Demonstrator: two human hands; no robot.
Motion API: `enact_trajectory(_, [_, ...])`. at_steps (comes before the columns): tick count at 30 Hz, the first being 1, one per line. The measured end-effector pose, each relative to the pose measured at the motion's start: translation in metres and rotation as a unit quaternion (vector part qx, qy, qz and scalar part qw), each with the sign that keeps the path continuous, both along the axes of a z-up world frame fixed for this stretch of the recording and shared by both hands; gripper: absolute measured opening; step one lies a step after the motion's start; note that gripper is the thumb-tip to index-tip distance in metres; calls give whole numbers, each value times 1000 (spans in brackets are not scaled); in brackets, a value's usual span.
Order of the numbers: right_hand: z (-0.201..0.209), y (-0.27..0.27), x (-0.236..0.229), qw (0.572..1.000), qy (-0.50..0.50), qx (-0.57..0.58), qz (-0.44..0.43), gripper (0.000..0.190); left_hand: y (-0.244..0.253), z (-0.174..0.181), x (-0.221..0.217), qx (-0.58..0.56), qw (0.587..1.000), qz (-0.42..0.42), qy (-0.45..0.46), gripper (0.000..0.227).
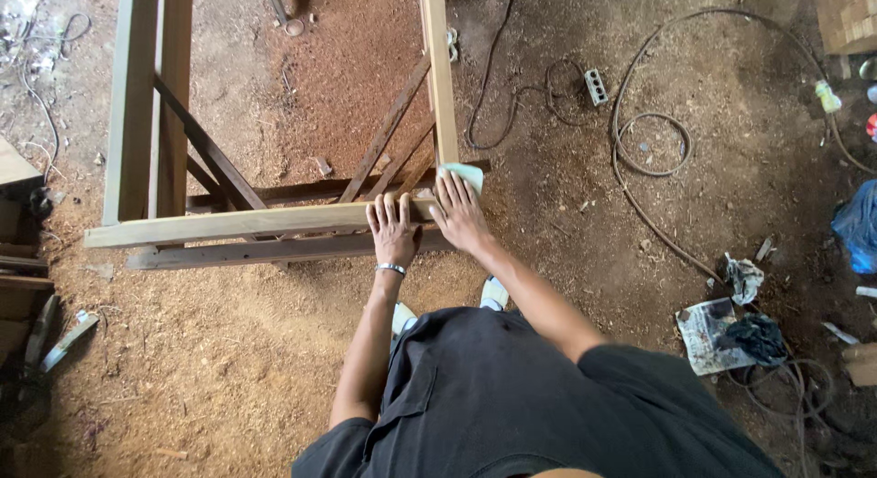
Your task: The person is using a piece of sandpaper to smooth the surfaces and edges of a large wooden frame, moving the sandpaper back and forth along the wood by hand.
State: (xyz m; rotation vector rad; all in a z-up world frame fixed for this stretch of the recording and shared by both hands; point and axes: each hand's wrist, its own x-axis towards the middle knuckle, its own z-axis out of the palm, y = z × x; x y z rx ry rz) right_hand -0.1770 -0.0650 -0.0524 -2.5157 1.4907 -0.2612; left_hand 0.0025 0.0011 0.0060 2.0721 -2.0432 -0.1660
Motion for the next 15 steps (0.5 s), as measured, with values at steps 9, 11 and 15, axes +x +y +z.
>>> enact_trajectory(9, [9, -33, 15, 999, 42, 2, -11, 72, 0, 2, -1, 14, 1000, 0, -3, 88])
enact_trajectory(11, [7, -32, 16, 999, 43, -5, -16, 72, 0, 0, 0, 21, 1000, 1, -6, 87])
enact_trajectory(15, [-2, -3, 5, 1000, 11, -12, -10, 73, -3, -9, -1, 8, 1000, 2, -21, 84])
